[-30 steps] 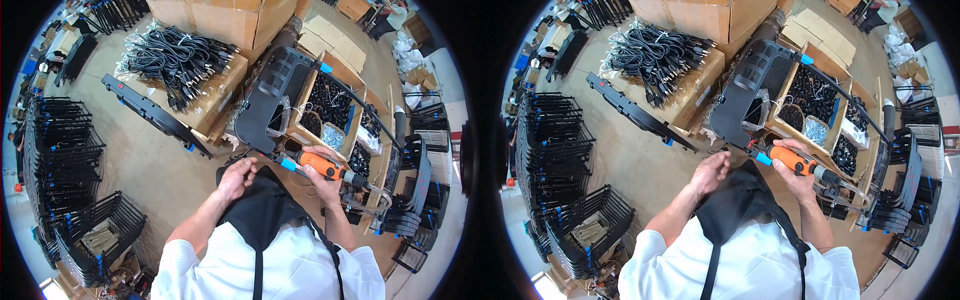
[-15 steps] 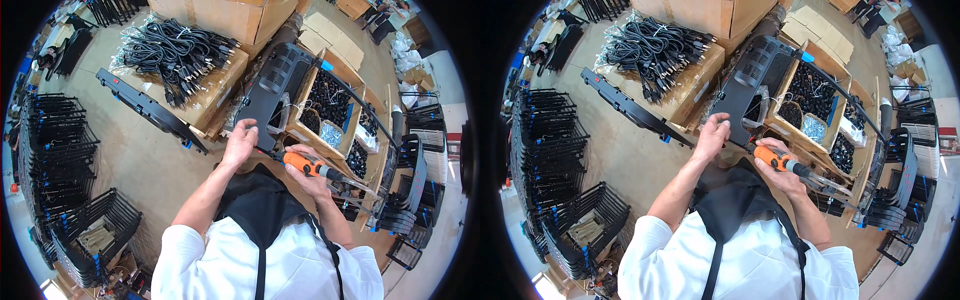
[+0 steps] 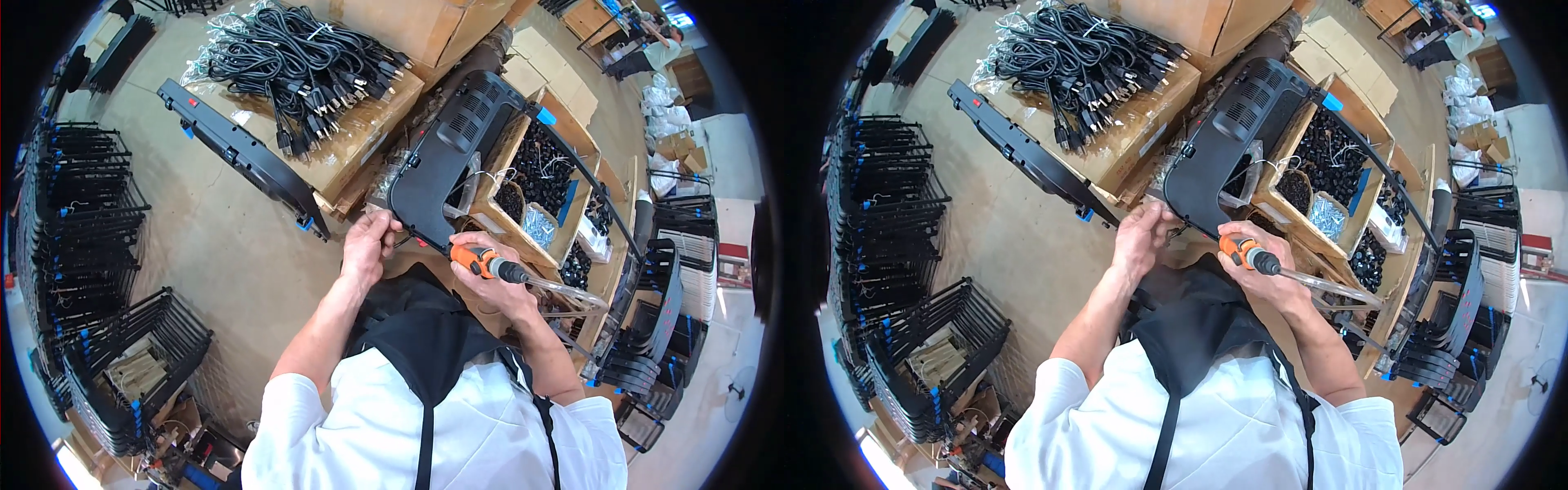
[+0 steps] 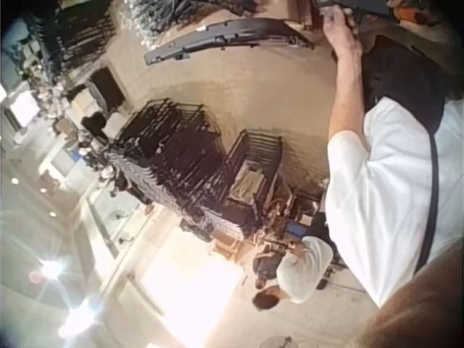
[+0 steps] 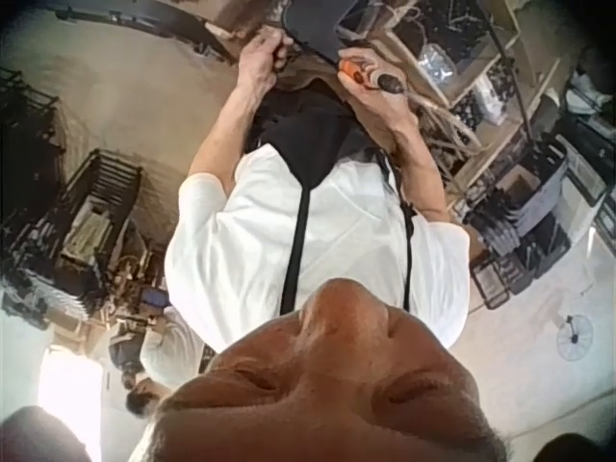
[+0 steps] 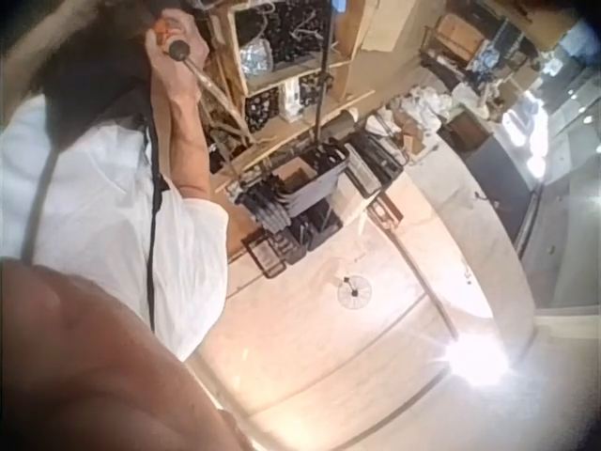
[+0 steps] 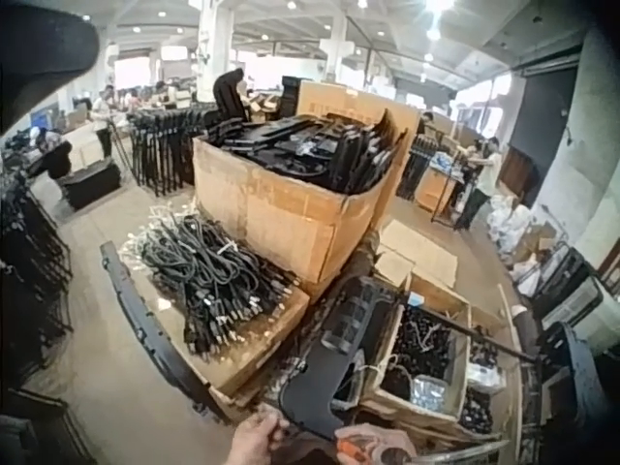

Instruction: Assembling metal frames and attaching plastic covers using a power screwdriver and manual tools.

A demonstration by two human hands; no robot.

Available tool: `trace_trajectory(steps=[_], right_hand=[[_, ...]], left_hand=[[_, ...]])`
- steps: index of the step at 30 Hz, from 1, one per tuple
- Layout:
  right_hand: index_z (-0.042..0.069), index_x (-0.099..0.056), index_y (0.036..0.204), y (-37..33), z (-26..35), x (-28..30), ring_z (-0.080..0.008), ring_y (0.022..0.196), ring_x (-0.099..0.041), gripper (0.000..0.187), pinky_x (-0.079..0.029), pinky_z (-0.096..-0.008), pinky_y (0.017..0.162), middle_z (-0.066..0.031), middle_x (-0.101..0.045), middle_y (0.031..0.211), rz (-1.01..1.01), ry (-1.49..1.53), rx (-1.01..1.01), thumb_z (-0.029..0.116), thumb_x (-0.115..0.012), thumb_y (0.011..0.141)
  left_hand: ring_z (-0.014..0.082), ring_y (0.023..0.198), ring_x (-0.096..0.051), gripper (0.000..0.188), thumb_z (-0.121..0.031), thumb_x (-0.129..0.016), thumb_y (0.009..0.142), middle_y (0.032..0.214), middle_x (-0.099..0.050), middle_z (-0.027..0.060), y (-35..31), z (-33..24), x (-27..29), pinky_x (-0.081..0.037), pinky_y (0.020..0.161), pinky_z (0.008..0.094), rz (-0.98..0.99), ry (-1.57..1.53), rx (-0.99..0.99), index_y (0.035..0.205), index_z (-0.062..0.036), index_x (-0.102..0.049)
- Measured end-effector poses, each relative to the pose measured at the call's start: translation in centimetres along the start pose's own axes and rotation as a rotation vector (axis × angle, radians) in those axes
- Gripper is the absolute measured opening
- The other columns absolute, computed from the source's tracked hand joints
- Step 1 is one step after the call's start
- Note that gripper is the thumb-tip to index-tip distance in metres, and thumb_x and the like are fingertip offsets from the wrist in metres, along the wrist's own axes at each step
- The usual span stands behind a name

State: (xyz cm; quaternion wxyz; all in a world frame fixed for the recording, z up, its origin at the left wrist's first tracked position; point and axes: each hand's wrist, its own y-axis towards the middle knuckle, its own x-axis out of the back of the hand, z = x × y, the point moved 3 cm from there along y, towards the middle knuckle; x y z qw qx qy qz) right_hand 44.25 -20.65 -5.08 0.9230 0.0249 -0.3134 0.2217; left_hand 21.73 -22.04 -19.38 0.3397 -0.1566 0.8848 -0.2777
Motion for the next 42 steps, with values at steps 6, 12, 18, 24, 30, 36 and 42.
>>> trace_trajectory(steps=[6, 12, 18, 24, 30, 36, 42], right_hand=[[0.006, -0.069, 0.118, -0.1, -1.2, 0.1, -0.0187, 0.102, -0.074, 0.035, -0.058, -0.0331, 0.093, -0.0089, -0.076, 0.117, 0.029, 0.11, -0.021, 0.008, -0.08, 0.085], [0.006, -0.068, 0.119, -0.1, -1.3, -0.1, -0.0194, 0.108, -0.073, 0.036, -0.057, -0.0333, 0.096, -0.0098, -0.075, 0.12, 0.049, 0.089, 0.001, 0.006, -0.08, 0.085], [0.004, -0.067, 0.122, -0.5, -0.6, 0.3, -0.0185, 0.113, -0.07, 0.039, -0.055, -0.0334, 0.1, -0.0107, -0.073, 0.125, 0.016, 0.118, -0.023, 0.006, -0.08, 0.086], [0.004, -0.061, 0.133, -2.1, 0.8, 0.5, -0.0213, 0.118, -0.068, 0.048, -0.054, -0.0358, 0.104, -0.0121, -0.07, 0.131, -0.089, 0.363, 0.048, 0.001, -0.078, 0.088], [0.004, -0.061, 0.132, -1.9, 1.1, 0.0, -0.0208, 0.118, -0.068, 0.047, -0.053, -0.0354, 0.105, -0.0118, -0.069, 0.133, -0.086, 0.348, 0.083, 0.002, -0.078, 0.089], [0.005, -0.061, 0.133, -1.3, 1.4, -0.2, -0.0205, 0.12, -0.067, 0.047, -0.053, -0.0352, 0.105, -0.0117, -0.069, 0.133, -0.058, 0.325, 0.093, 0.002, -0.078, 0.089], [0.005, -0.061, 0.133, -0.8, 1.7, -0.4, -0.0209, 0.12, -0.066, 0.047, -0.053, -0.0357, 0.106, -0.0117, -0.069, 0.133, -0.04, 0.3, 0.111, 0.002, -0.078, 0.089]], left_hand=[[0.0079, 0.067, -0.052, 0.019, -0.02, -0.055, 0.111, 0.093, -0.069, 0.0024, -3.0, 3.2, -0.8, -0.04, 0.054, 0.0218, 0.166, -0.186, 0.212, 0.119, -0.0046, -0.063], [0.0085, 0.069, -0.056, 0.016, -0.019, -0.058, 0.11, 0.094, -0.072, 0.0024, -3.5, 6.4, -0.9, -0.044, 0.058, 0.0234, 0.232, -0.088, 0.292, 0.114, -0.0061, -0.066], [0.0082, 0.067, -0.055, 0.018, -0.026, -0.06, 0.109, 0.089, -0.069, 0.001, -3.9, 6.9, -1.4, -0.042, 0.056, 0.023, 0.245, -0.129, 0.399, 0.106, -0.0091, -0.066], [0.0079, 0.064, -0.049, 0.024, -0.033, -0.059, 0.109, 0.08, -0.058, -0.0027, -3.6, 6.5, -2.5, -0.038, 0.052, 0.0219, 0.231, -0.243, 0.454, 0.099, -0.0115, -0.062], [0.01, 0.065, -0.048, 0.021, -0.029, -0.055, 0.111, 0.084, -0.058, -0.0006, -3.2, 5.9, -3.4, -0.039, 0.052, 0.0225, 0.204, -0.428, 0.471, 0.106, -0.0096, -0.061], [0.0115, 0.069, -0.05, 0.02, -0.026, -0.053, 0.112, 0.086, -0.058, 0.0005, -2.9, 6.0, -3.2, -0.041, 0.054, 0.0233, 0.222, -0.534, 0.495, 0.109, -0.0078, -0.06], [0.0123, 0.072, -0.051, 0.023, -0.028, -0.053, 0.112, 0.086, -0.057, 0.0003, -3.1, 5.1, -3.2, -0.043, 0.059, 0.0245, 0.212, -0.518, 0.489, 0.113, -0.0069, -0.061]])
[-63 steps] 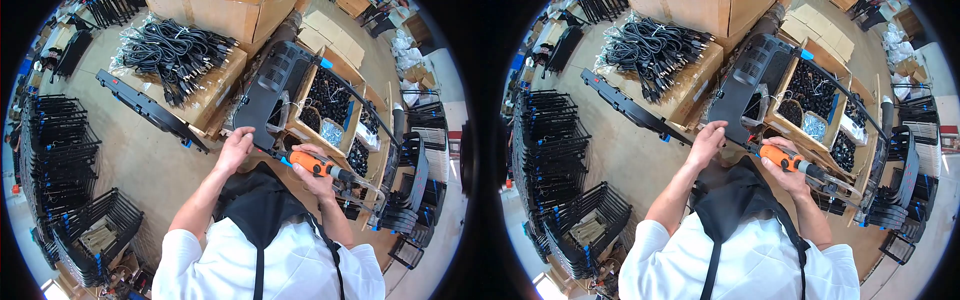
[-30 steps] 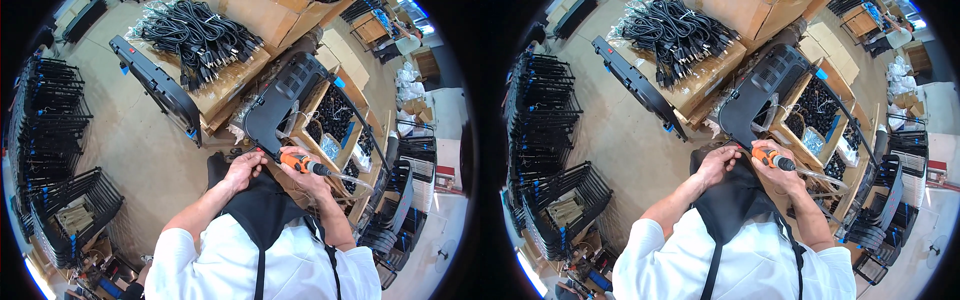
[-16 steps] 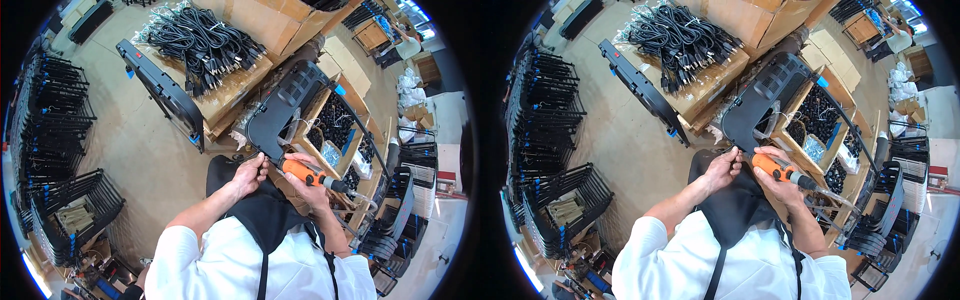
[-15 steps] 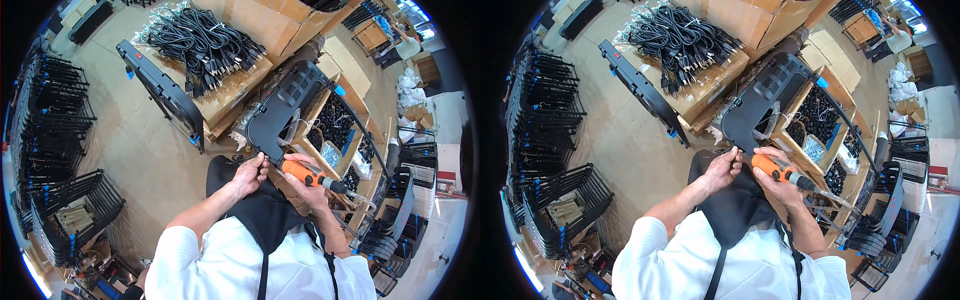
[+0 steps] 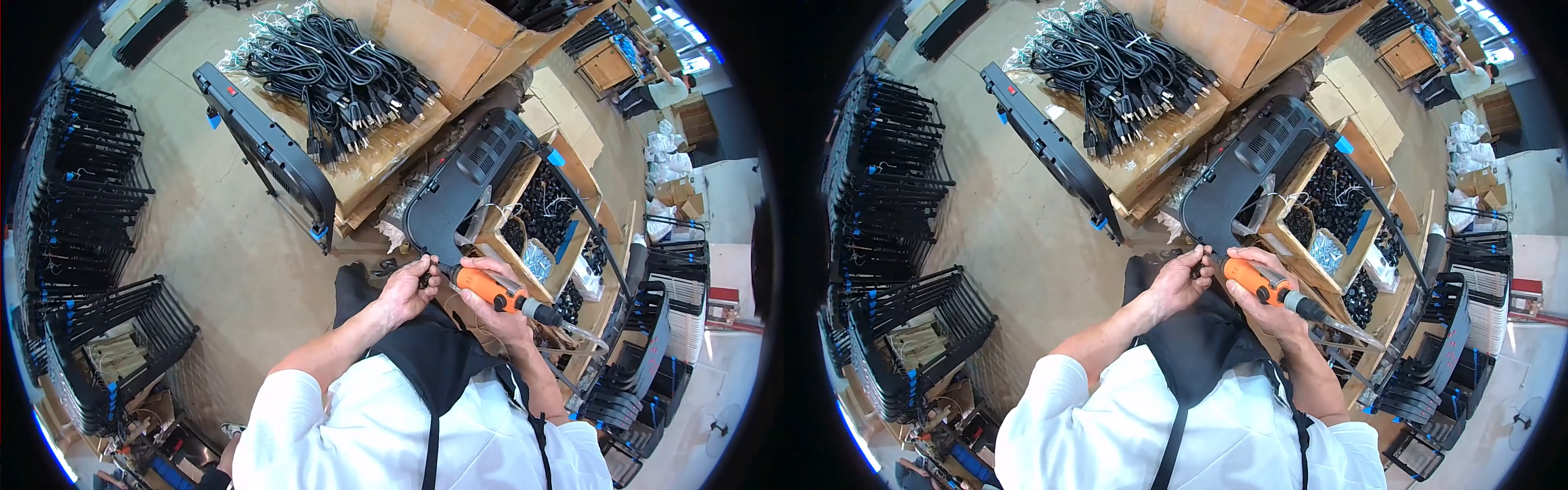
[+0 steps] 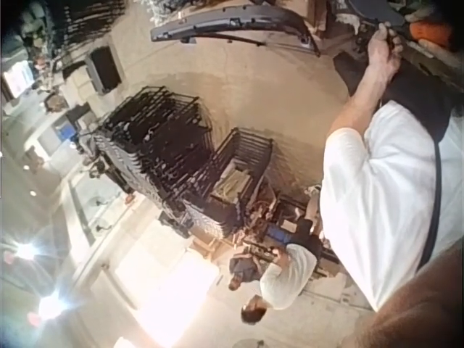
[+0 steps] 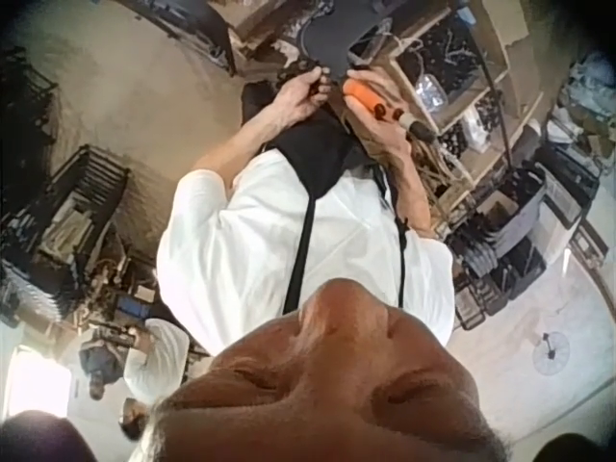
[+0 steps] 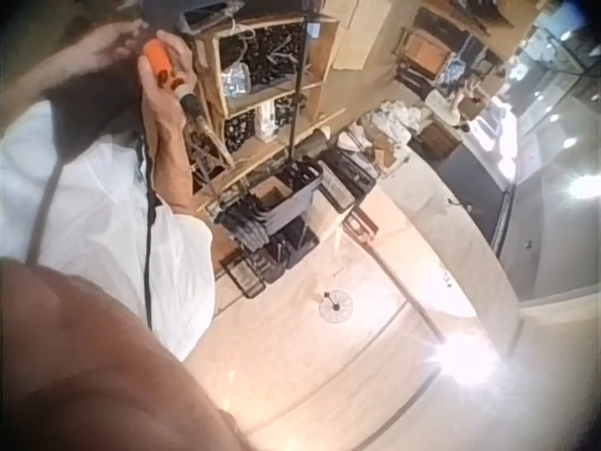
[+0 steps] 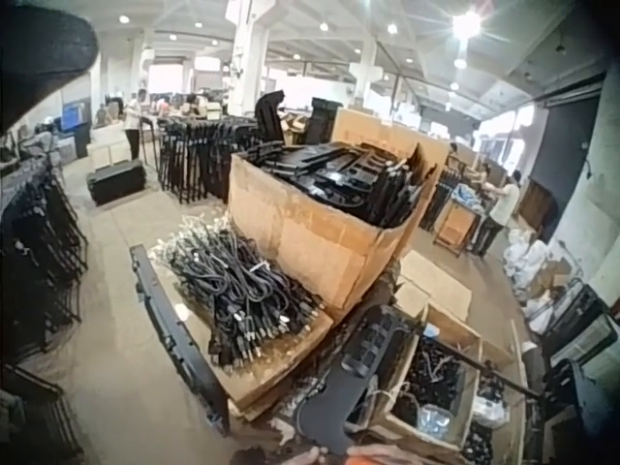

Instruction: Assembling metal frames and attaching plastic covers using a power screwdriver and manual tools.

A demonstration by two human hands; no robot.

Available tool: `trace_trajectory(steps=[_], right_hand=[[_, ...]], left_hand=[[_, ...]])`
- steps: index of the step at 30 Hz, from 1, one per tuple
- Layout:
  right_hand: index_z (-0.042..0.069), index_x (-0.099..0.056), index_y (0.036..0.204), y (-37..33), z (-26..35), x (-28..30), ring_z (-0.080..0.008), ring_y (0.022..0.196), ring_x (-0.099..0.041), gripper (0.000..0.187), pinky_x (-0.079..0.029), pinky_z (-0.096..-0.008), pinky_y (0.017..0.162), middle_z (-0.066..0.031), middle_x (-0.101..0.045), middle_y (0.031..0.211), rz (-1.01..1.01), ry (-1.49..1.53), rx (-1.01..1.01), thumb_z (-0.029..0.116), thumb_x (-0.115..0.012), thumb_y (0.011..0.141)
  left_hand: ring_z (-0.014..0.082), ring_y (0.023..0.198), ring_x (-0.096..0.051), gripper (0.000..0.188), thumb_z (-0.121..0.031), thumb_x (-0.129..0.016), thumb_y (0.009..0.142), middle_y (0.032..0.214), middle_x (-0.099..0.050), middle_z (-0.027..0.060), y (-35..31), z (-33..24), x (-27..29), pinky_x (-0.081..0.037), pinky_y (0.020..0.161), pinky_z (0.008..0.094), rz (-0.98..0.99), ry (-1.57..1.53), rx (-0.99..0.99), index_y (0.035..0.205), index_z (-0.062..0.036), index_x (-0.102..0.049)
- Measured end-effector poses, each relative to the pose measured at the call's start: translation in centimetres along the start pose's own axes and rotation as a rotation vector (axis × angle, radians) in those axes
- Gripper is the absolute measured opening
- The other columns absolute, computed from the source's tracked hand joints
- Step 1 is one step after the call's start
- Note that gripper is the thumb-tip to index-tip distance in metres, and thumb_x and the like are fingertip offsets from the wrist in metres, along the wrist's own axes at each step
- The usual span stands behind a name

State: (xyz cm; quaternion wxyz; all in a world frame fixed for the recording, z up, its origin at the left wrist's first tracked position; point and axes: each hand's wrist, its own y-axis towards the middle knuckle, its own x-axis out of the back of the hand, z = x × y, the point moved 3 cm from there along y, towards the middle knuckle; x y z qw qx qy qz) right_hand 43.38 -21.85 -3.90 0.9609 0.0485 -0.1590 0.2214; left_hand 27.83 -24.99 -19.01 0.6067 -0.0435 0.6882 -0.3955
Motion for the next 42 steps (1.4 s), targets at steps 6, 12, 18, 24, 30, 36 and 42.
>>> trace_trajectory(steps=[6, 12, 18, 24, 30, 36, 42], right_hand=[[0.004, -0.062, 0.132, 0.9, 0.5, -0.4, -0.0214, 0.121, -0.066, 0.047, -0.052, -0.0362, 0.107, -0.0122, -0.069, 0.132, -0.019, 0.024, -0.025, 0.002, -0.078, 0.088], [0.001, -0.055, 0.133, 4.1, 0.3, -0.1, -0.0272, 0.128, -0.062, 0.049, -0.049, -0.0426, 0.111, -0.0169, -0.065, 0.133, -0.031, 0.017, 0.033, -0.001, -0.076, 0.089], [0.0, -0.056, 0.135, 9.5, 0.3, -0.7, -0.0215, 0.121, -0.065, 0.05, -0.052, -0.0358, 0.107, -0.0154, -0.068, 0.13, -0.107, 0.085, 0.089, -0.001, -0.077, 0.09], [0.0, -0.057, 0.135, 12.9, -0.5, -1.8, -0.0185, 0.116, -0.066, 0.05, -0.053, -0.0344, 0.104, -0.0138, -0.069, 0.128, -0.062, 0.076, 0.053, -0.001, -0.077, 0.089], [0.0, -0.058, 0.134, 14.4, -1.7, -2.4, -0.0173, 0.114, -0.066, 0.048, -0.052, -0.0332, 0.103, -0.0127, -0.069, 0.126, -0.02, 0.072, -0.008, -0.001, -0.077, 0.089], [0.001, -0.064, 0.124, 15.2, -1.8, -3.1, -0.0173, 0.113, -0.066, 0.039, -0.053, -0.0336, 0.101, -0.0108, -0.069, 0.125, 0.062, -0.051, -0.026, -0.001, -0.078, 0.088], [0.004, -0.069, 0.119, 15.7, -1.9, -3.4, -0.0147, 0.104, -0.071, 0.035, -0.057, -0.0321, 0.092, -0.0071, -0.074, 0.112, 0.077, -0.142, 0.028, 0.007, -0.08, 0.086]], left_hand=[[0.0123, 0.074, -0.051, 0.026, -0.031, -0.053, 0.112, 0.086, -0.058, -0.0005, 0.0, -0.6, -0.6, -0.043, 0.062, 0.0245, 0.007, 0.006, -0.001, 0.116, -0.0071, -0.063], [0.0116, 0.071, -0.051, 0.031, -0.031, -0.052, 0.113, 0.085, -0.059, -0.0014, -0.7, -0.9, -2.5, -0.044, 0.063, 0.0253, 0.029, 0.188, -0.126, 0.125, -0.0062, -0.065], [0.0085, 0.062, -0.046, 0.02, -0.026, -0.055, 0.112, 0.08, -0.057, -0.0011, -1.2, -1.2, -1.0, -0.032, 0.05, 0.0226, 0.071, 0.529, -0.118, 0.124, -0.0102, -0.056], [0.0086, 0.064, -0.052, 0.018, -0.024, -0.054, 0.112, 0.082, -0.062, 0.0001, -1.4, -3.1, 0.2, -0.039, 0.052, 0.0232, 0.028, 0.585, -0.142, 0.115, -0.0071, -0.059], [0.0094, 0.065, -0.057, 0.017, -0.02, -0.06, 0.109, 0.084, -0.066, 0.0022, -0.9, -4.2, 1.3, -0.045, 0.053, 0.0233, -0.013, 0.516, -0.128, 0.11, -0.004, -0.063], [0.0099, 0.071, -0.063, 0.018, -0.019, -0.061, 0.108, 0.089, -0.069, 0.0027, -0.2, -4.8, 1.1, -0.051, 0.059, 0.0237, -0.01, 0.439, -0.089, 0.115, -0.0028, -0.065], [0.0108, 0.073, -0.065, 0.019, -0.018, -0.061, 0.109, 0.09, -0.07, 0.0033, 0.4, -4.9, 1.5, -0.053, 0.061, 0.0244, -0.004, 0.386, -0.086, 0.117, -0.0025, -0.067]])
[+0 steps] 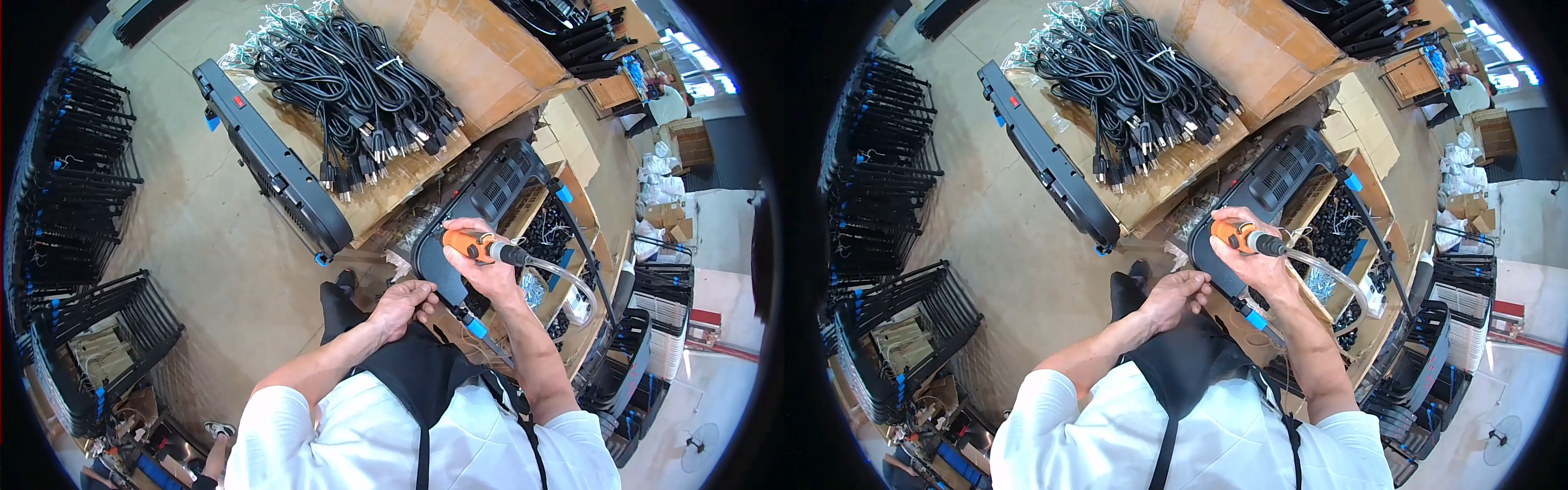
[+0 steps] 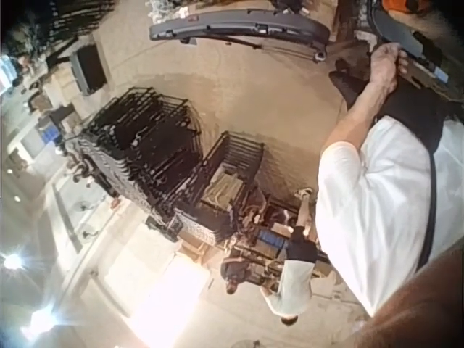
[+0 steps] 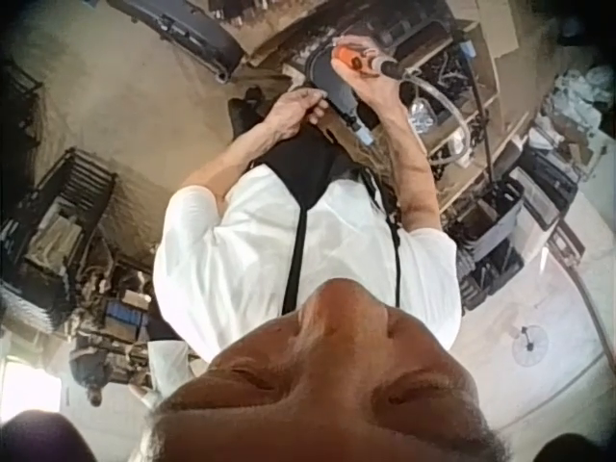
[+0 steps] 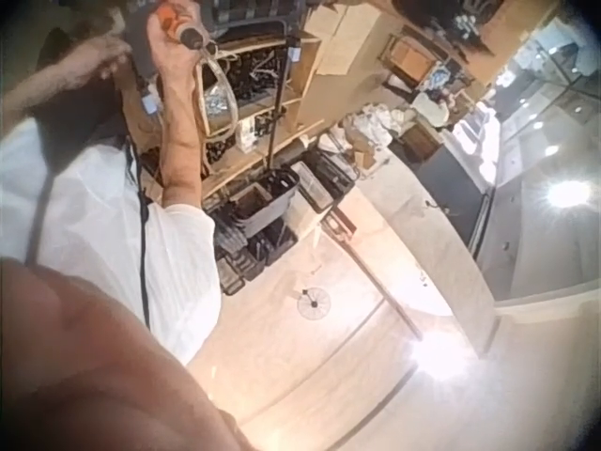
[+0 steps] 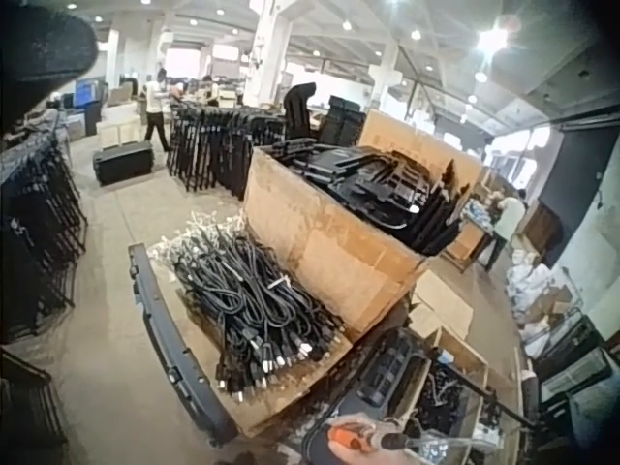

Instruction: Assembling metal frames and attaching plastic covers using a power screwdriver and manual tools.

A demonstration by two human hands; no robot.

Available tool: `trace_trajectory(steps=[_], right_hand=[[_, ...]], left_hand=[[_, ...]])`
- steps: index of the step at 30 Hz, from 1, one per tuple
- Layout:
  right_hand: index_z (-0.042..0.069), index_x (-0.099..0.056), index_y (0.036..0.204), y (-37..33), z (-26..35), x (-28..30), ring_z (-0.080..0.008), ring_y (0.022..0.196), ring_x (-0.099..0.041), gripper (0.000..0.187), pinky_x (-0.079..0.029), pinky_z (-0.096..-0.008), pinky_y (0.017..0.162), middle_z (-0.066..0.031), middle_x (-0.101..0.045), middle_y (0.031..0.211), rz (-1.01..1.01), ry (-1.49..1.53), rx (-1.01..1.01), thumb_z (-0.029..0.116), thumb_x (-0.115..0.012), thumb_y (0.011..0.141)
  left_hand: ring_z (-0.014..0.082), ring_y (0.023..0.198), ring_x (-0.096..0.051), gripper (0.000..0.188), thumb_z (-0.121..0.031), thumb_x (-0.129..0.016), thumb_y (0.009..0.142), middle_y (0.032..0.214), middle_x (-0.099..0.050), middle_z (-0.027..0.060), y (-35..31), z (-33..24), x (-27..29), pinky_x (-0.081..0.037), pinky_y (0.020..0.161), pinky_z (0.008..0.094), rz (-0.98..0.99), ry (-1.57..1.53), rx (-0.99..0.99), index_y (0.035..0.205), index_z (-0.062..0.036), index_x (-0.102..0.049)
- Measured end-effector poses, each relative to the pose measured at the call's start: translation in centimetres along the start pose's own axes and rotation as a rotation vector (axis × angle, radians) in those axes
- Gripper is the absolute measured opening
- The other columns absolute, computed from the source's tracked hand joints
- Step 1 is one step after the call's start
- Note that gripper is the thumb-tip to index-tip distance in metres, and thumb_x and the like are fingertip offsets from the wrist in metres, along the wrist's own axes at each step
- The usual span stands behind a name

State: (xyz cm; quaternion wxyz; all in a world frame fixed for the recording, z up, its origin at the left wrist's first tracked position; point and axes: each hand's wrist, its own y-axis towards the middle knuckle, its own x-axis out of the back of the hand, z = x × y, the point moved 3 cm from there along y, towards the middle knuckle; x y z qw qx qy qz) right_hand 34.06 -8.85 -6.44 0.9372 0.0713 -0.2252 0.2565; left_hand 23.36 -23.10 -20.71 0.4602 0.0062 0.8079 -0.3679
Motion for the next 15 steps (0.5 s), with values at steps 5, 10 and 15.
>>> trace_trajectory(steps=[5, 10, 15], right_hand=[[0.004, -0.068, 0.121, 0.0, -0.7, 0.2, -0.0161, 0.106, -0.071, 0.037, -0.057, -0.0326, 0.095, -0.008, -0.074, 0.116, 0.009, 0.063, -0.029, 0.007, -0.08, 0.086], [0.004, -0.065, 0.126, -0.5, -0.9, 0.0, -0.0173, 0.111, -0.069, 0.042, -0.055, -0.0332, 0.099, -0.0096, -0.072, 0.122, 0.014, 0.097, -0.069, 0.004, -0.08, 0.087], [0.003, -0.06, 0.133, -3.2, 0.6, 1.5, -0.0198, 0.117, -0.066, 0.049, -0.053, -0.0354, 0.104, -0.0112, -0.068, 0.13, -0.104, 0.17, 0.025, -0.001, -0.077, 0.088]], left_hand=[[0.0107, 0.073, -0.066, 0.019, -0.019, -0.06, 0.109, 0.092, -0.071, 0.0035, 0.0, 0.0, 0.0, -0.054, 0.061, 0.0248, -0.022, 0.036, -0.02, 0.116, -0.0027, -0.067], [0.0104, 0.073, -0.065, 0.021, -0.023, -0.06, 0.109, 0.091, -0.071, 0.0028, -0.5, 0.7, 0.0, -0.054, 0.061, 0.0247, -0.066, -0.068, -0.032, 0.112, -0.0039, -0.069], [0.0106, 0.066, -0.057, 0.028, -0.035, -0.063, 0.108, 0.08, -0.062, -0.0016, -1.1, 1.0, -0.1, -0.047, 0.056, 0.0251, -0.098, -0.111, 0.063, 0.1, -0.0086, -0.067]])
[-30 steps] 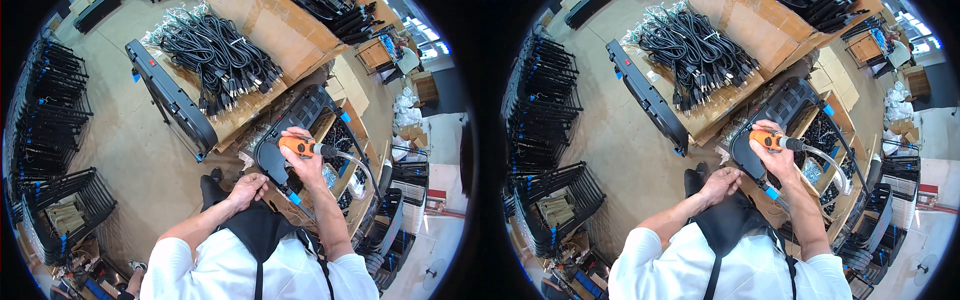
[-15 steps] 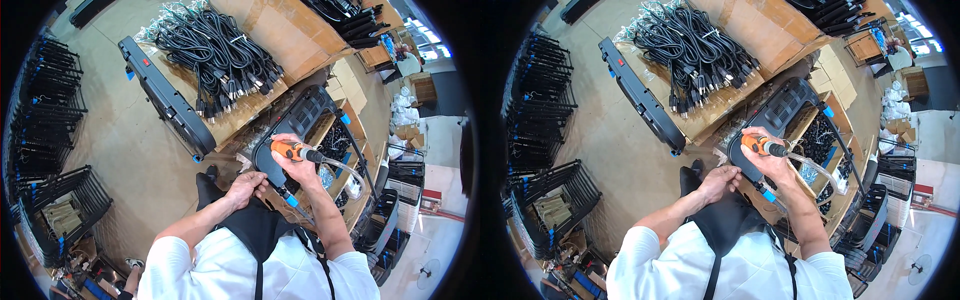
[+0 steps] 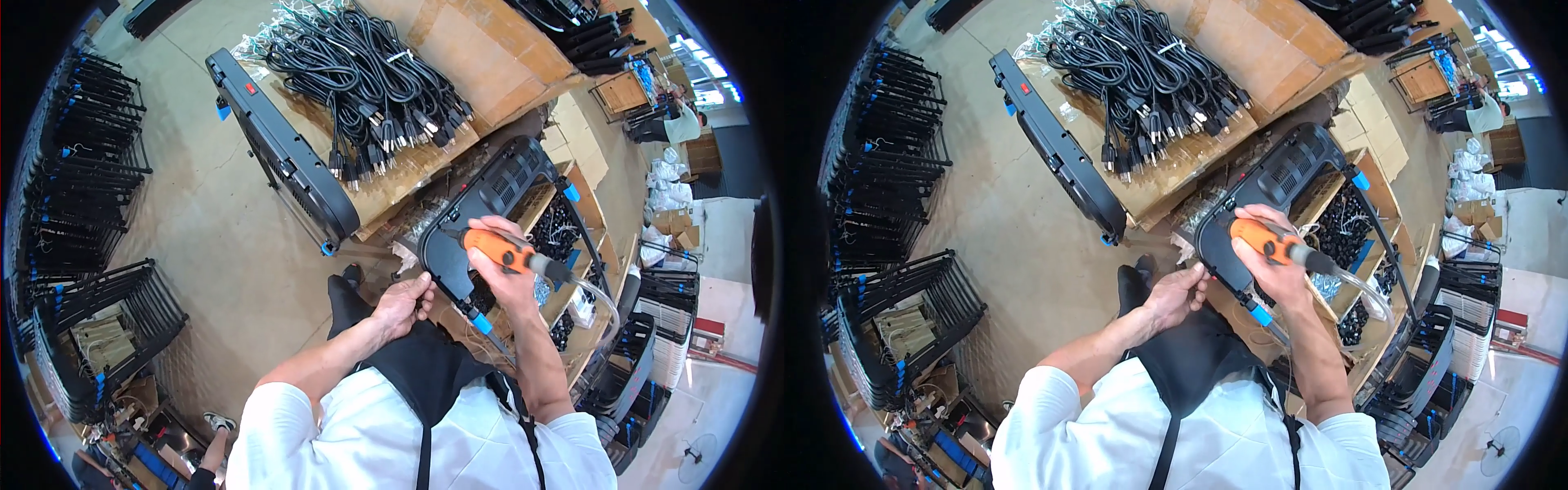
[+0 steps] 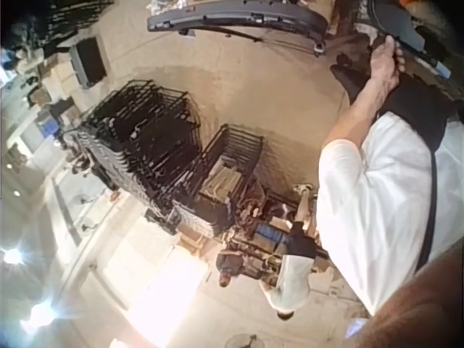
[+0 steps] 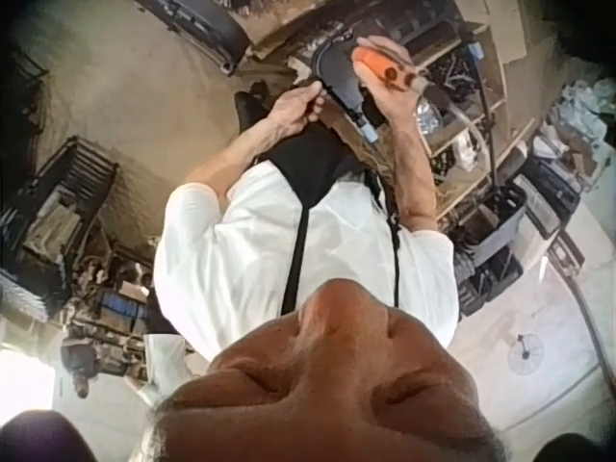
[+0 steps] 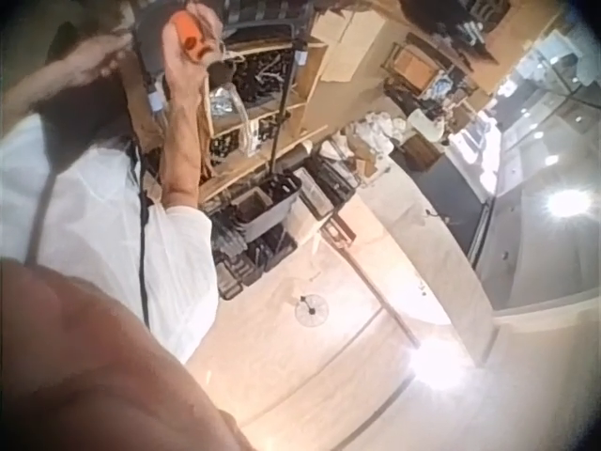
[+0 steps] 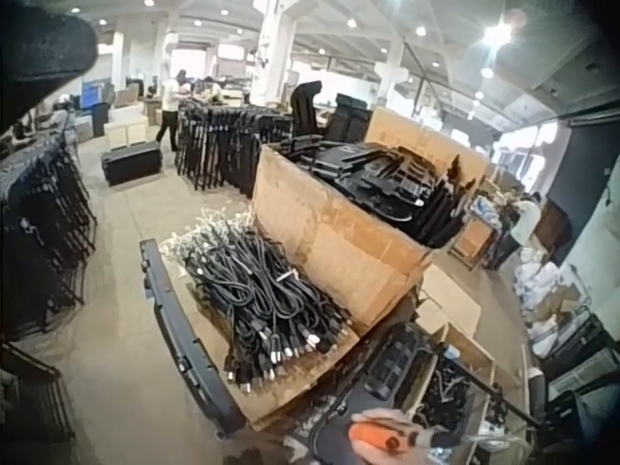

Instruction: Assembling metal frames and attaching plastic covers using a power screwdriver and manual tools.

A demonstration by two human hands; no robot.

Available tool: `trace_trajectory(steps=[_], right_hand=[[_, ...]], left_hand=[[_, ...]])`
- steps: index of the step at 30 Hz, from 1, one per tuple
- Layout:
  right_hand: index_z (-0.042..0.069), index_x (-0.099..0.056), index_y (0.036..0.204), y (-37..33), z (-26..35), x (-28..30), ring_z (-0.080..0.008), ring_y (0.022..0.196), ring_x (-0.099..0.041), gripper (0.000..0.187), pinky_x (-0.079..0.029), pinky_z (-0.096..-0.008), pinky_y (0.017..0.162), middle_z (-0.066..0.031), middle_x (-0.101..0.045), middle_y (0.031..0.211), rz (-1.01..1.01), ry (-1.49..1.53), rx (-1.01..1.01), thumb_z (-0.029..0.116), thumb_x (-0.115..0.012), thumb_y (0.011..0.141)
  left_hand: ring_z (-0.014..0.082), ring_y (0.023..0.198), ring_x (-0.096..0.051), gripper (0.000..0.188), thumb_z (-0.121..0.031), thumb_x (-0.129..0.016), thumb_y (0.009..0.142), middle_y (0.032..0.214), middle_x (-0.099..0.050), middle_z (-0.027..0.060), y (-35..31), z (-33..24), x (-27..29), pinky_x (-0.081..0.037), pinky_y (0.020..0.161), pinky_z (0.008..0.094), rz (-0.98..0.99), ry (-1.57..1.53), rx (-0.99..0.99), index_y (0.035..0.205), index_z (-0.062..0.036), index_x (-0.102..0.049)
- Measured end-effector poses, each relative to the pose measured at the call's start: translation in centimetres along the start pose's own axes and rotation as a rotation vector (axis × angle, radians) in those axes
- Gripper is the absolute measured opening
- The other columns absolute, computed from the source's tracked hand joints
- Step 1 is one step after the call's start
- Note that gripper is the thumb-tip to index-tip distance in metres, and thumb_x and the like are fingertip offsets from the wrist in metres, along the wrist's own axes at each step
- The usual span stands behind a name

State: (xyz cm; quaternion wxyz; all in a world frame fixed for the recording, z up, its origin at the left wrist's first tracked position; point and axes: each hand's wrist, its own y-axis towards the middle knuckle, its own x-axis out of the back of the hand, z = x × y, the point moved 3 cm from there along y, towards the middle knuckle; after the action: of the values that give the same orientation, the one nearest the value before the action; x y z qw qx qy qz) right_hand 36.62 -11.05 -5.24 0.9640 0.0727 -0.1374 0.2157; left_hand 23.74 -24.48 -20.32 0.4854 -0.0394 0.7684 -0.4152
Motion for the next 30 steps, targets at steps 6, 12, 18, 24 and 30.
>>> trace_trajectory(steps=[6, 12, 18, 24, 30], right_hand=[[0.004, -0.062, 0.129, -7.3, 2.2, 1.5, -0.0249, 0.122, -0.066, 0.046, -0.052, -0.0382, 0.107, -0.0131, -0.069, 0.131, 0.072, -0.052, -0.027, 0.0, -0.079, 0.086], [0.004, -0.061, 0.131, -12.2, 0.8, 1.6, -0.0272, 0.129, -0.064, 0.048, -0.05, -0.0406, 0.111, -0.0154, -0.069, 0.131, 0.008, 0.051, -0.127, 0.0, -0.079, 0.087], [0.003, -0.057, 0.132, -13.4, 0.2, 2.0, -0.0313, 0.131, -0.062, 0.051, -0.048, -0.0453, 0.114, -0.0174, -0.068, 0.133, 0.033, 0.04, -0.096, -0.004, -0.077, 0.086], [0.002, -0.058, 0.132, -13.1, 0.1, 1.2, -0.0302, 0.131, -0.063, 0.05, -0.049, -0.044, 0.113, -0.0171, -0.068, 0.133, 0.01, 0.01, -0.029, -0.003, -0.078, 0.086], [0.003, -0.061, 0.131, -10.8, 0.4, 0.3, -0.0276, 0.13, -0.063, 0.047, -0.05, -0.0418, 0.111, -0.0157, -0.068, 0.133, -0.022, -0.058, -0.045, -0.001, -0.077, 0.088]], left_hand=[[0.0114, 0.069, -0.054, 0.028, -0.035, -0.058, 0.11, 0.083, -0.06, -0.0018, -0.3, 0.4, -0.9, -0.046, 0.06, 0.0254, -0.04, -0.065, 0.08, 0.103, -0.0085, -0.066], [0.0115, 0.073, -0.055, 0.025, -0.031, -0.054, 0.112, 0.086, -0.06, -0.0019, -0.1, 2.0, -1.7, -0.049, 0.064, 0.0248, 0.015, -0.089, 0.116, 0.109, -0.0087, -0.065], [0.0113, 0.073, -0.054, 0.025, -0.032, -0.053, 0.112, 0.084, -0.057, -0.0027, -0.3, 2.8, -2.1, -0.047, 0.063, 0.0243, 0.042, -0.089, 0.164, 0.112, -0.0094, -0.064], [0.0119, 0.073, -0.054, 0.028, -0.035, -0.052, 0.112, 0.083, -0.057, -0.0024, 0.0, 3.0, -2.9, -0.046, 0.062, 0.026, 0.039, -0.153, 0.122, 0.112, -0.0093, -0.064], [0.0127, 0.071, -0.055, 0.029, -0.031, -0.049, 0.113, 0.087, -0.06, -0.001, -0.5, 2.3, -2.6, -0.046, 0.06, 0.0278, -0.013, -0.075, 0.072, 0.118, -0.0076, -0.065]])
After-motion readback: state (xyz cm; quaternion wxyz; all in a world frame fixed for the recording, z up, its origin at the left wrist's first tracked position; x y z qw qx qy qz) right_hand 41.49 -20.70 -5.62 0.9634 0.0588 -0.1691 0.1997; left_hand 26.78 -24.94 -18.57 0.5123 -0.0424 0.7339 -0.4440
